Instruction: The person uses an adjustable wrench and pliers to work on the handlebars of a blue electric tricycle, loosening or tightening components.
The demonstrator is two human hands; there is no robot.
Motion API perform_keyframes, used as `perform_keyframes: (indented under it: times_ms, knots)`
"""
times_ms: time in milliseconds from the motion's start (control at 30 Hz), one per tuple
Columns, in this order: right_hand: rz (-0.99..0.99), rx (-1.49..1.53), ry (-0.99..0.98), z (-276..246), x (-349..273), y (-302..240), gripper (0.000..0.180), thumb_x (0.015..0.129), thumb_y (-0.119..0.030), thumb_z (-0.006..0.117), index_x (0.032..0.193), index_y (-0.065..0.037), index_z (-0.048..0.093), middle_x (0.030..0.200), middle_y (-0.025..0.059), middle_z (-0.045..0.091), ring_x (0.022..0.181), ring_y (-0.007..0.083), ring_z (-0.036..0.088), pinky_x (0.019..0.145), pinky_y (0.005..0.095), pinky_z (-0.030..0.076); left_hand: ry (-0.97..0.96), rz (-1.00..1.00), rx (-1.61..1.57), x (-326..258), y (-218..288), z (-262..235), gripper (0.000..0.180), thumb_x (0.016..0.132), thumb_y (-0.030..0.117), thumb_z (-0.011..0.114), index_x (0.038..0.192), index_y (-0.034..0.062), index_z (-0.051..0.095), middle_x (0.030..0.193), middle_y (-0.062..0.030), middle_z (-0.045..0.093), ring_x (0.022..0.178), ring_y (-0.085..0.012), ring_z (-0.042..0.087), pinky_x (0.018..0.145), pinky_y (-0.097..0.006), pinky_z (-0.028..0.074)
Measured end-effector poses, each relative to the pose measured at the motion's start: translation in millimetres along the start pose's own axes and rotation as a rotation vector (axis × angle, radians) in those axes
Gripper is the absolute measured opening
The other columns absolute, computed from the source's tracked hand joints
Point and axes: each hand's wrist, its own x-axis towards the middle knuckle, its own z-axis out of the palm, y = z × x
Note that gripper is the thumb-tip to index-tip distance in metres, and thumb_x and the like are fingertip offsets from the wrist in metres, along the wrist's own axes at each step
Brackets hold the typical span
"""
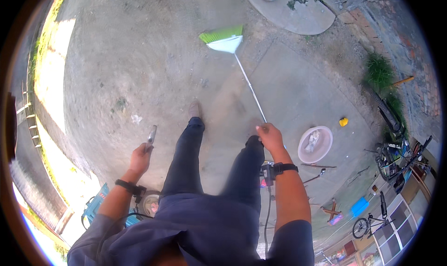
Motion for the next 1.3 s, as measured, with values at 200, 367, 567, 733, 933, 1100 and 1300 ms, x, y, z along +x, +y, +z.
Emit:
perform_keyframes:
  times_ms: [200,367,567,733,933,1100,1300]
  knots:
    - [-0.18,-0.375,-0.036,89.8,65.8,35.2,0.035,0.088,-0.026,0.07,0.117,-0.008,0.065,0.107,0.0114,0.065,0.082,0.0233,0.068,0.079,0.0351,0.054,-0.136,-0.092,0.23,68.5,-77.8,-8.7,0.018,0.095,0.022,0.06,0.097,0.0051,0.063,0.083,-0.0225,0.064,0.081,-0.0427,0.062,0.069,-0.044,0.049]
    - [-0.097,-0.456,0.07,149.5,151.4,56.8,0.038,0.086,-0.026,0.07,0.12,-0.012,0.064,0.117,0.013,0.06,0.097,0.0314,0.065,0.086,0.0417,0.052,-0.179,-0.167,0.252,112.2,-109.8,3.1,0.017,0.095,0.021,0.061,0.09,0.0039,0.062,0.072,-0.0178,0.061,0.065,-0.0306,0.058,0.063,-0.039,0.047]
    - [0.03,-0.493,0.208,184.0,234.8,101.0,0.05,0.083,-0.028,0.073,0.126,-0.009,0.055,0.125,0.0118,0.055,0.116,0.0304,0.057,0.093,0.0419,0.051,-0.176,-0.248,0.364,159.2,-124.2,20.4,0.019,0.097,0.021,0.061,0.088,0.0037,0.061,0.061,-0.0057,0.051,0.058,-0.0121,0.044,0.055,-0.033,0.04]
    - [0.106,-0.615,0.188,210.7,284.5,135.7,0.058,0.08,-0.031,0.078,0.126,-0.01,0.05,0.128,0.0111,0.052,0.121,0.0287,0.052,0.096,0.0419,0.05,-0.168,-0.361,0.404,177.2,-126.6,27.7,0.022,0.097,0.023,0.061,0.088,0.0021,0.062,0.062,-0.0054,0.053,0.06,-0.0117,0.046,0.056,-0.034,0.04]
    - [0.115,-0.622,0.118,218.0,311.4,148.5,0.06,0.076,-0.031,0.08,0.122,-0.008,0.049,0.126,0.013,0.052,0.117,0.0307,0.056,0.095,0.0402,0.051,-0.12,-0.3,0.404,177.6,-130.0,31.4,0.019,0.095,0.019,0.059,0.093,0.0022,0.066,0.067,-0.0005,0.055,0.062,-0.0101,0.048,0.056,-0.031,0.042]
    - [0.206,-0.365,-0.031,180.7,281.6,115.7,0.061,0.073,-0.031,0.074,0.12,-0.001,0.052,0.122,0.0212,0.059,0.114,0.0356,0.06,0.094,0.0417,0.05,-0.032,-0.452,0.27,161.6,-114.9,24.7,0.02,0.094,0.02,0.059,0.094,0.0023,0.068,0.065,0.0002,0.052,0.059,-0.0086,0.045,0.053,-0.029,0.038]
    - [0.077,0.096,-0.093,102.0,161.7,86.6,0.059,0.074,-0.033,0.072,0.119,0.002,0.059,0.109,0.023,0.066,0.102,0.0361,0.065,0.086,0.042,0.051,-0.051,-0.368,0.264,107.9,-81.0,-16.9,0.024,0.094,0.024,0.056,0.095,0.0022,0.067,0.061,-0.001,0.051,0.056,-0.0105,0.046,0.053,-0.032,0.039]
